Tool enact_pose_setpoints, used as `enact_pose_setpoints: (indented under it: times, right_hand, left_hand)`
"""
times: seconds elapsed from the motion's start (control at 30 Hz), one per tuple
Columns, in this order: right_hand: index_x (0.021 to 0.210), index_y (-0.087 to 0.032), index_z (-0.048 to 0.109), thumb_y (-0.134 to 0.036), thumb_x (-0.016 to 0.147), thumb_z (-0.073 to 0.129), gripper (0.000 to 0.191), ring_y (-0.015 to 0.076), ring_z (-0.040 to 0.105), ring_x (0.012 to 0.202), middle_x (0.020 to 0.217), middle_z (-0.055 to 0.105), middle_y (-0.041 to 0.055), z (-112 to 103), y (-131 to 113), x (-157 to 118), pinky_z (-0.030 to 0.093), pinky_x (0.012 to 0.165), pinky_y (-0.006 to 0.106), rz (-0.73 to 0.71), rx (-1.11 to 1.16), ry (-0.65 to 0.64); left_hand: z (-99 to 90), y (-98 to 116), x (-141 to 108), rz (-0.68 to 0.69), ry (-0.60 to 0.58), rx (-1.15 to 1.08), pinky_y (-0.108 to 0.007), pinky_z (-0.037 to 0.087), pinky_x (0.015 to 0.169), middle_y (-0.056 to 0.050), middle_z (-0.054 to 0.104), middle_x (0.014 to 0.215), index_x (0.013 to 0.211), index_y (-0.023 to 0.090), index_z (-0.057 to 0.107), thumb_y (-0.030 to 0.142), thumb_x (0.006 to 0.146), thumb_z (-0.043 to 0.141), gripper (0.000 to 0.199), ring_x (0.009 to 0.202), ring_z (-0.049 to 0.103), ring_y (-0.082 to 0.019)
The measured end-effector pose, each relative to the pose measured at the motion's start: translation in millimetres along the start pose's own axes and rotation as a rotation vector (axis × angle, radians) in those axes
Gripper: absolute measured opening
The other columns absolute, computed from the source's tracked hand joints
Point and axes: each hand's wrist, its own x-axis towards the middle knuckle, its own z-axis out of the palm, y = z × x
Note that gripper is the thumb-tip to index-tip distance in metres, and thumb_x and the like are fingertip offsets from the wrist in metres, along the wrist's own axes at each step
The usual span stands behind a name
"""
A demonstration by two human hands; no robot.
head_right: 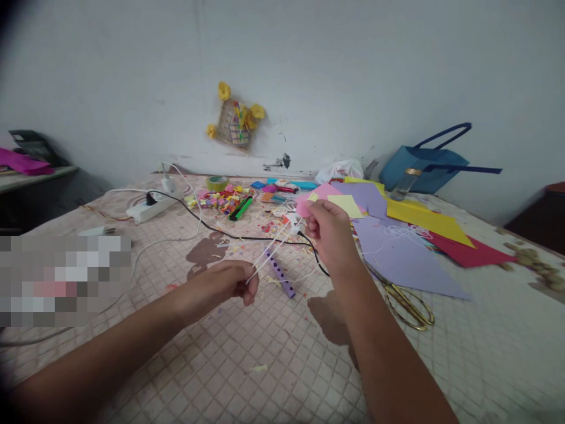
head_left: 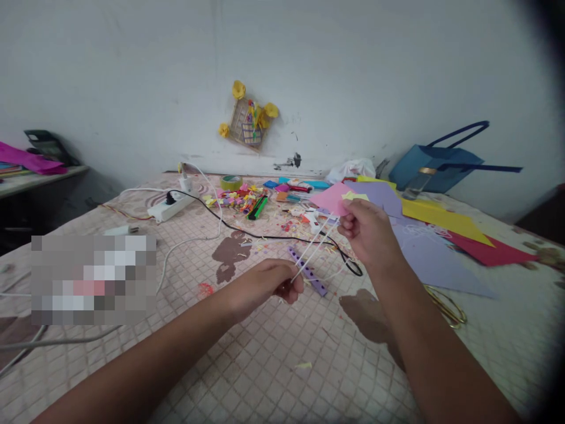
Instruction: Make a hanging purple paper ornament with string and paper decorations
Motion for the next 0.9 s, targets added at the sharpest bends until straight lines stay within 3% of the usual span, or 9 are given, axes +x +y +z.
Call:
enact_pose_setpoints:
  times: [0.4,0.53,0.67,0.8,0.9]
  right_hand:
    - [0.048,-0.018,0.044,-0.02,0.066,0.069,0.03,0.0039,0.034,0.04,0.046,0.039,-0.0064,1.4,-0.5,-2.2,0.023,0.034,0.017,-0.009,-0.003,-0.003]
    - [0.049,-0.018,0.044,-0.02,0.067,0.068,0.03,0.0042,0.033,0.04,0.045,0.039,-0.0065,4.8,-4.5,-4.7,0.022,0.035,0.018,-0.023,-0.023,-0.023]
    - [0.051,-0.018,0.047,-0.021,0.071,0.066,0.028,0.0045,0.03,0.038,0.043,0.037,-0.0071,13.5,-23.8,-6.7,0.021,0.037,0.02,-0.06,-0.089,-0.095]
    - [0.056,-0.018,0.049,-0.026,0.076,0.064,0.027,0.0052,0.031,0.041,0.046,0.037,-0.0071,32.4,-45.8,-18.7,0.02,0.04,0.022,-0.138,-0.362,-0.31]
    - [0.058,-0.018,0.048,-0.026,0.077,0.063,0.026,0.0055,0.03,0.046,0.052,0.036,-0.0071,47.5,-48.4,-35.1,0.022,0.042,0.022,-0.127,-0.489,-0.502]
  left_hand:
    - [-2.3,-2.4,1.1,-0.047,-0.015,-0.005,-0.024,0.039,0.063,-0.002,0.06,0.062,0.072,0.012,0.069,0.03,0.081,0.051,0.027,0.06,0.053,-0.01]
    - [-3.7,0.2,2.2,-0.045,-0.009,0.186,-0.026,0.04,0.064,-0.001,0.059,0.065,0.075,0.013,0.066,0.035,0.083,0.05,0.028,0.063,0.053,-0.012]
    - [-6.4,6.8,-0.5,0.108,0.159,0.534,-0.03,0.042,0.07,-0.006,0.063,0.085,0.086,0.014,0.062,0.042,0.084,0.05,0.03,0.08,0.056,-0.018]
    - [-7.2,12.6,-9.2,0.284,0.21,0.462,-0.039,0.042,0.092,-0.011,0.053,0.128,0.118,0.021,0.052,0.045,0.088,0.044,0.039,0.117,0.048,-0.025]
    - [-6.5,13.2,-13.7,0.472,0.203,0.409,-0.042,0.038,0.1,-0.01,0.049,0.134,0.125,0.023,0.047,0.045,0.091,0.039,0.041,0.124,0.043,-0.025]
